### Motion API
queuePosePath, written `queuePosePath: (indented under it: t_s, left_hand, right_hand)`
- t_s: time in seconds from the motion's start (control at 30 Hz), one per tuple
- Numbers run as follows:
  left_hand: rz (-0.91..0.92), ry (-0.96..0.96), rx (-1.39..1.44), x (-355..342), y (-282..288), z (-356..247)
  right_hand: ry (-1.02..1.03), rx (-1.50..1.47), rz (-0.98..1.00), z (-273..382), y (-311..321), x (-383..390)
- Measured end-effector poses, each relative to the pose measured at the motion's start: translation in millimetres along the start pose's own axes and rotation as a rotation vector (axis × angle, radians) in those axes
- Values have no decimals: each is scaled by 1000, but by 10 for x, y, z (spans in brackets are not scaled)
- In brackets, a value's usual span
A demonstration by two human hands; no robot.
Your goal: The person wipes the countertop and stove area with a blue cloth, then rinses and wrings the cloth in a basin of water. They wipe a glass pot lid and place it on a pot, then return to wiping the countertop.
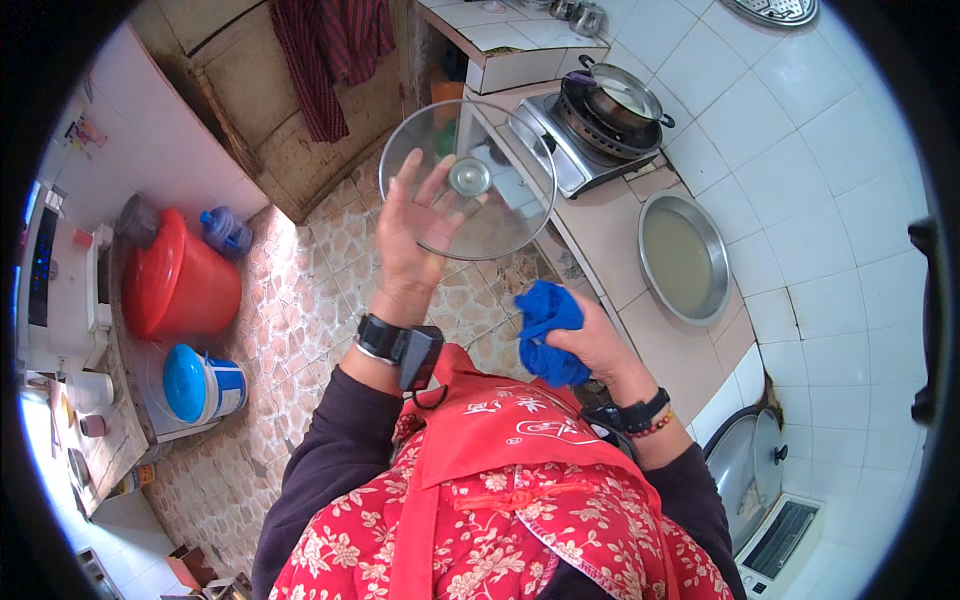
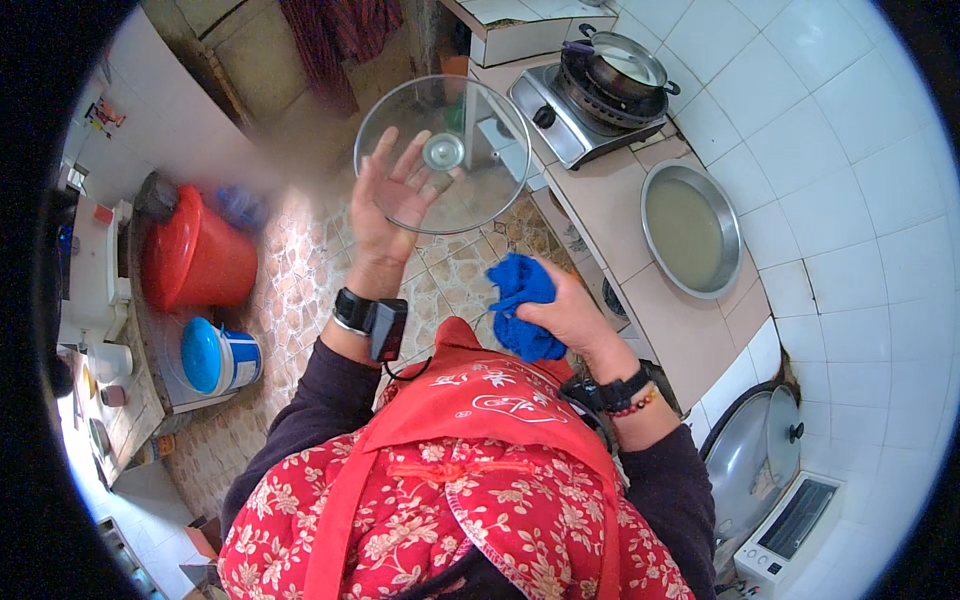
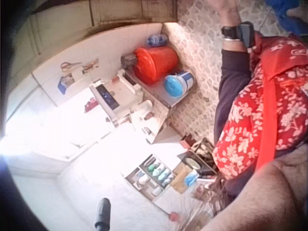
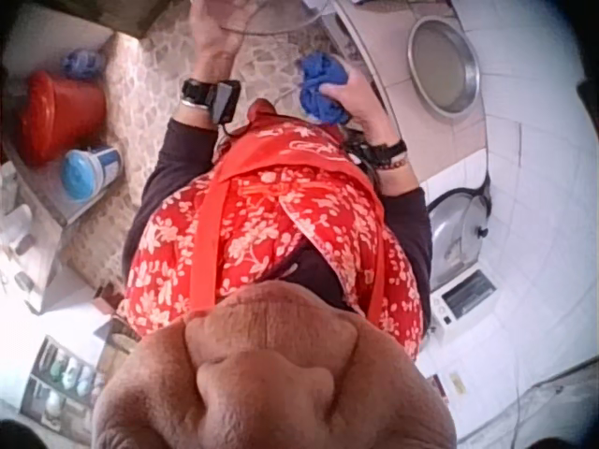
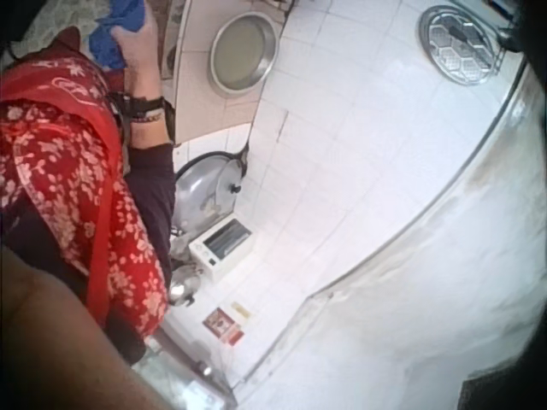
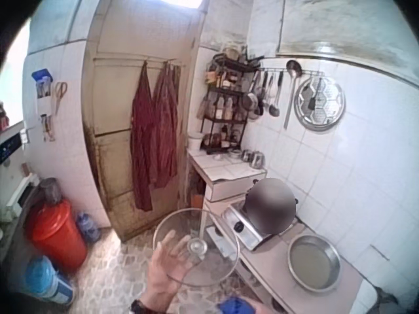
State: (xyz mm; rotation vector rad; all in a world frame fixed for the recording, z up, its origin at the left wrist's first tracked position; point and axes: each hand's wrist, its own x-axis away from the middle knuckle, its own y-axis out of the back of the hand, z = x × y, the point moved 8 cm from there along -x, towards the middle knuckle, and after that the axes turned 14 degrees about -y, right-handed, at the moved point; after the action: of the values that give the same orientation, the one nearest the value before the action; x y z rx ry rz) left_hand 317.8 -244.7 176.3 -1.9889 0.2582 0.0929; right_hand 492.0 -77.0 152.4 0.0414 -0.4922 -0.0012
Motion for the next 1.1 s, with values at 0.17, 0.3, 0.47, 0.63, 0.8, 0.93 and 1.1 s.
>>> queuePosePath:
  t_s: [0.17,0.3,0.47,0.63,0.8,0.93,1.1]
  left_hand:
    - [102,134,151,40,-157,20]
    - [137,223,218,133,-264,187]
    - [164,301,258,196,-362,285]
    - [197,316,213,182,-392,363]
    - [221,286,159,127,-427,456]
    - [213,250,127,37,-444,511]
    - [207,180,-40,-6,-533,668]
  right_hand:
    - [-14,-584,-176,19,567,60]
    - [103,-705,-89,109,645,63]
    - [68,-807,-91,-61,701,75]
    - [21,-810,-189,-304,825,114]
    - [50,-805,-178,-281,822,105]
    - [72,-688,-296,-95,962,161]
    - [341,-310,-524,522,1240,312]
